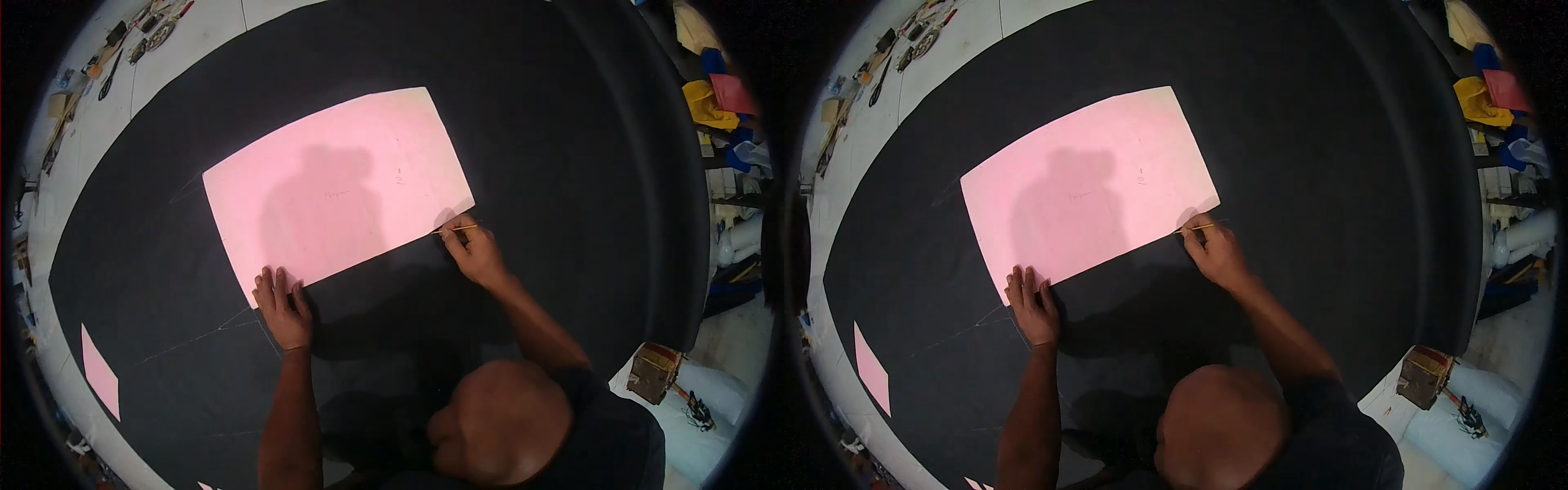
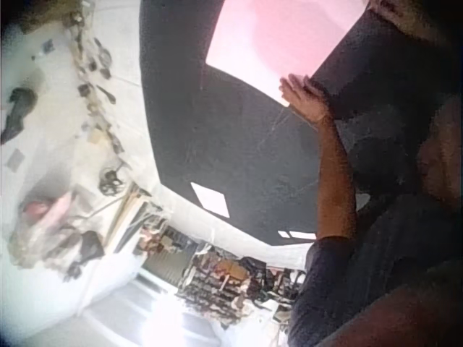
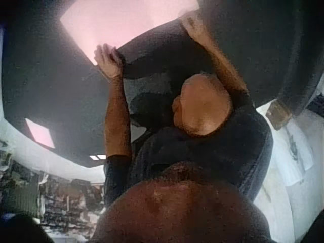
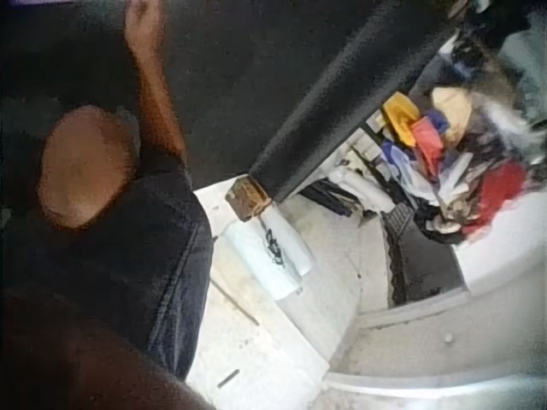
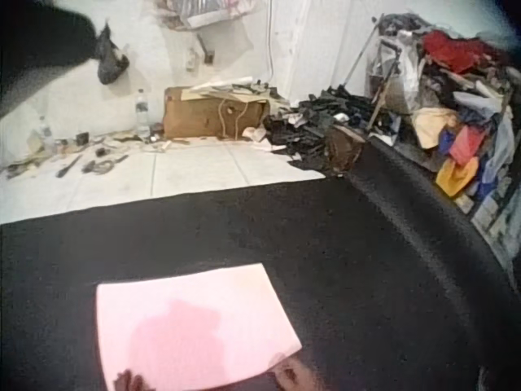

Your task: Tracing patterns onto a large black textile sheet using a template and a marker.

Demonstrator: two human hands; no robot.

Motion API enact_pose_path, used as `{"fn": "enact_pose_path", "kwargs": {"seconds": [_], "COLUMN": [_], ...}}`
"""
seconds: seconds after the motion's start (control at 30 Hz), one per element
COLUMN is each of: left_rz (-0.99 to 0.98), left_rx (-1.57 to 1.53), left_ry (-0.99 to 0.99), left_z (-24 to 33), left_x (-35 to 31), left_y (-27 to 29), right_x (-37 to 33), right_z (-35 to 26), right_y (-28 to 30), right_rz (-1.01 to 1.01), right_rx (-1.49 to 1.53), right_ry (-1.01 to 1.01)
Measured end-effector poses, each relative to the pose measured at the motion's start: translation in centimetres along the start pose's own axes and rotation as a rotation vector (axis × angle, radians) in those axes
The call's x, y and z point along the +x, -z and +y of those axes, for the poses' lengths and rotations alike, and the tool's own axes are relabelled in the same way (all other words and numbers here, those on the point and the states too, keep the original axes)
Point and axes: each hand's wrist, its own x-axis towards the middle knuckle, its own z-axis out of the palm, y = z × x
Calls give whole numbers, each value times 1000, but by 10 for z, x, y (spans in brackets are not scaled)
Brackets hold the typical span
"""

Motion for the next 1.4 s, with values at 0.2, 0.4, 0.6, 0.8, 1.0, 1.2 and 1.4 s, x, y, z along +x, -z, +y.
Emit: {"fn": "enact_pose_path", "kwargs": {"seconds": [0.2, 0.4, 0.6, 0.8, 1.0, 1.2, 1.4], "left_rz": [-6, -14, -1, -6, 23, -8, 6], "left_rx": [1, -13, -1, -5, -19, -6, 91], "left_ry": [2, 7, -9, -4, -14, 14, -84], "left_z": [-2, -2, -2, -2, -5, -1, 7], "left_x": [0, 0, 1, 0, 1, 3, 52], "left_y": [0, 0, -2, -1, -2, 7, 5], "right_x": [4, 20, 30, 29, 27, 0, 65], "right_z": [-6, 18, 41, 34, 22, -7, -18], "right_y": [1, 23, 38, 38, 32, -26, -63], "right_rz": [-41, 127, 247, 215, 306, 101, -9], "right_rx": [-56, -214, -261, -133, 10, -331, -543], "right_ry": [14, -36, -60, -131, -98, 458, 479]}}
